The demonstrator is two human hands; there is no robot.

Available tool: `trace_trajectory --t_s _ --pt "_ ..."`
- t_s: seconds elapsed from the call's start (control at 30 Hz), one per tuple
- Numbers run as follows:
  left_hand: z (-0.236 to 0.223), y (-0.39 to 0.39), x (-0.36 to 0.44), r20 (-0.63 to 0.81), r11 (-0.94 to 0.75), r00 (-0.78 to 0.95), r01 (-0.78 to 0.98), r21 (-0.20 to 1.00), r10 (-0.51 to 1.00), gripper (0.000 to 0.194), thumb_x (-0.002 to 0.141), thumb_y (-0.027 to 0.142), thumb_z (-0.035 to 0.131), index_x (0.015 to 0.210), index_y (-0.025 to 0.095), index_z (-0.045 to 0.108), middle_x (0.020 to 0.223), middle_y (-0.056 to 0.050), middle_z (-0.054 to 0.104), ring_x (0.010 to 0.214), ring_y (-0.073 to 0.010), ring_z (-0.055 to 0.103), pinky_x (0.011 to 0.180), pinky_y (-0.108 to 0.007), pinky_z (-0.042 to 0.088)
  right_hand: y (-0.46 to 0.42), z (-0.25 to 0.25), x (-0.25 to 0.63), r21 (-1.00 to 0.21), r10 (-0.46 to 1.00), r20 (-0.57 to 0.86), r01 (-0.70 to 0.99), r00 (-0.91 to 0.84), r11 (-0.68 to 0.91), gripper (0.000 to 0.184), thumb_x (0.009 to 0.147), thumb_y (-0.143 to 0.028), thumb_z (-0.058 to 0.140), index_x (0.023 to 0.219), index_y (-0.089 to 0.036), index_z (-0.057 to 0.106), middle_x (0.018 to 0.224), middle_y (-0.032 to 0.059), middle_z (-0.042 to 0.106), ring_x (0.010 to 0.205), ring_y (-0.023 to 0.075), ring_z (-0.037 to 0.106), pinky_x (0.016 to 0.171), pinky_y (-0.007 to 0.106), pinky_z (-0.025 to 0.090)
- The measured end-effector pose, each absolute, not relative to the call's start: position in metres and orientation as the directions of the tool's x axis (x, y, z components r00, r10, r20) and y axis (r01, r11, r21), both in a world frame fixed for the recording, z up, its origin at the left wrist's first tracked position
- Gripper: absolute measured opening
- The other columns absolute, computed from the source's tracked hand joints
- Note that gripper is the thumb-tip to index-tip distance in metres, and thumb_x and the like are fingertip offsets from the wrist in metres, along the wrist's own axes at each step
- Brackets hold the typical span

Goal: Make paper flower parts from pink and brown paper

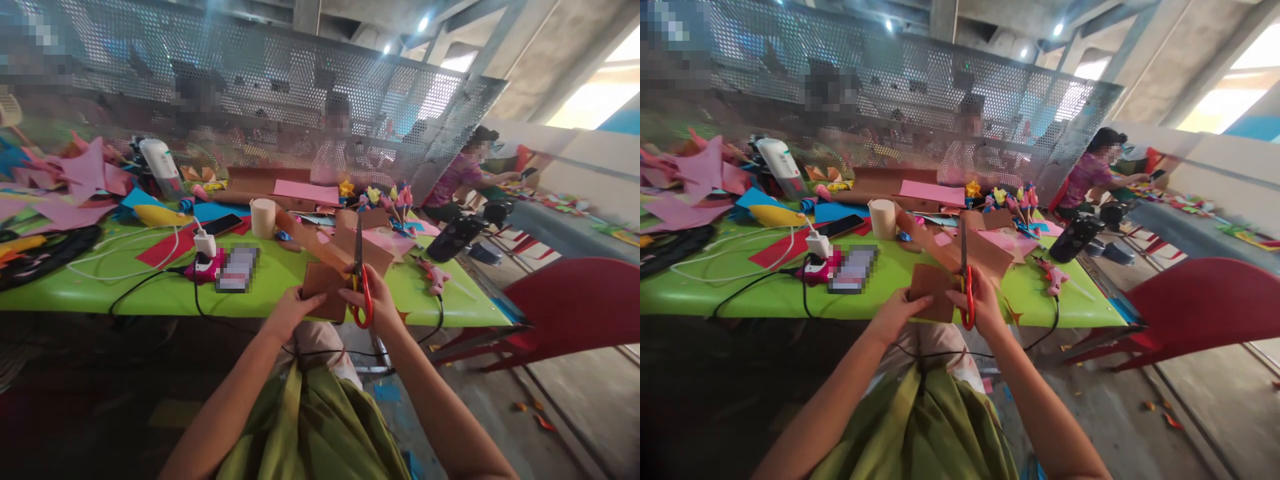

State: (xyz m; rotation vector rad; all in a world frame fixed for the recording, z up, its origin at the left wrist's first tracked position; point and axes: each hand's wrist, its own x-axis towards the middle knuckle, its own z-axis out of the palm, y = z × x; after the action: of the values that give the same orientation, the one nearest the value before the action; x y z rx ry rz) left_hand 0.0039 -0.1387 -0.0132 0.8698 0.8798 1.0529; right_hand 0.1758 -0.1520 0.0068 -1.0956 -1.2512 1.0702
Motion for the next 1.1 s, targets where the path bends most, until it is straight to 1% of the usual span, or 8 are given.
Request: trace_trajectory --t_s 0.17,0.3,0.4,0.5,0.63,0.83,0.97,1.1 --pt "-0.015 -0.131 0.004 -0.192 0.188 0.046 -0.504 0.843 0.98 0.045 0.046 0.036 0.091 0.083 0.014 0.077 0.082 -0.008 0.079 0.079 -0.0241 0.072 0.081 -0.035 0.054 -0.157 0.001 0.187 -0.96 0.97 0.237 0.137 -0.059 0.243 0.042 0.078 -0.05 0.07 0.109 -0.025 0.054 0.076 -0.0044 0.047 0.06 0.0117 0.045 0.059 0.026 0.044" --pt "-0.008 -0.127 0.001 -0.203 0.121 -0.07 -0.603 0.788 0.977 0.045 0.046 0.032 0.091 0.083 0.013 0.076 0.081 -0.007 0.078 0.072 -0.0209 0.071 0.068 -0.03 0.055 -0.165 -0.009 0.2 -0.9 0.926 0.296 0.256 -0.234 0.353 0.049 0.086 -0.063 0.055 0.12 -0.027 0.053 0.085 -0.0001 0.05 0.076 0.018 0.051 0.073 0.032 0.048" --pt "-0.002 -0.128 0.001 -0.175 0.056 -0.115 -0.662 0.747 0.978 0.043 0.05 0.03 0.09 0.087 0.014 0.075 0.087 -0.007 0.078 0.077 -0.0209 0.072 0.07 -0.029 0.056 -0.17 -0.01 0.2 -0.89 0.925 0.245 0.312 -0.29 0.334 0.057 0.085 -0.069 0.05 0.122 -0.025 0.055 0.086 0.0018 0.053 0.079 0.0203 0.053 0.072 0.032 0.048" --pt "0.001 -0.129 0.005 -0.174 0.034 -0.126 -0.709 0.705 0.977 0.042 0.055 0.028 0.088 0.091 0.015 0.073 0.09 -0.007 0.078 0.079 -0.0202 0.072 0.07 -0.029 0.057 -0.171 -0.01 0.194 -0.886 0.932 0.206 0.347 -0.298 0.307 0.06 0.085 -0.071 0.048 0.117 -0.021 0.06 0.089 0.0038 0.057 0.084 0.0216 0.055 0.074 0.03 0.047" --pt "0.002 -0.13 0.01 -0.185 0.031 -0.128 -0.74 0.672 0.974 0.041 0.057 0.026 0.087 0.093 0.015 0.072 0.095 -0.007 0.078 0.081 -0.0196 0.073 0.07 -0.027 0.057 -0.172 -0.013 0.189 -0.878 0.927 0.193 0.365 -0.323 0.31 0.062 0.085 -0.072 0.048 0.115 -0.019 0.061 0.085 0.0032 0.059 0.08 0.0212 0.054 0.071 0.029 0.045" --pt "0.003 -0.131 0.013 -0.168 0.02 -0.137 -0.715 0.699 0.976 0.045 0.056 0.03 0.088 0.096 0.015 0.072 0.1 -0.008 0.077 0.087 -0.0218 0.073 0.074 -0.03 0.057 -0.173 -0.012 0.191 -0.874 0.917 0.204 0.359 -0.342 0.329 0.06 0.086 -0.07 0.049 0.112 -0.019 0.062 0.075 0.0007 0.055 0.075 0.0198 0.052 0.069 0.028 0.044" --pt "0.004 -0.133 0.014 -0.167 0.027 -0.131 -0.703 0.711 0.977 0.047 0.055 0.031 0.088 0.097 0.015 0.072 0.099 -0.008 0.078 0.087 -0.0233 0.073 0.074 -0.032 0.058 -0.173 -0.008 0.19 -0.858 0.928 0.221 0.392 -0.299 0.331 0.055 0.082 -0.07 0.054 0.101 -0.02 0.064 0.073 0.0002 0.054 0.072 0.0194 0.052 0.066 0.028 0.045" --pt "0.008 -0.135 0.016 -0.16 0.025 -0.126 -0.706 0.708 0.979 0.046 0.056 0.03 0.087 0.098 0.015 0.073 0.098 -0.009 0.078 0.097 -0.0264 0.072 0.086 -0.037 0.057 -0.173 -0.006 0.189 -0.845 0.936 0.211 0.429 -0.283 0.32 0.054 0.08 -0.072 0.055 0.094 -0.02 0.063 0.07 -0.0007 0.051 0.07 0.0193 0.051 0.064 0.028 0.045"
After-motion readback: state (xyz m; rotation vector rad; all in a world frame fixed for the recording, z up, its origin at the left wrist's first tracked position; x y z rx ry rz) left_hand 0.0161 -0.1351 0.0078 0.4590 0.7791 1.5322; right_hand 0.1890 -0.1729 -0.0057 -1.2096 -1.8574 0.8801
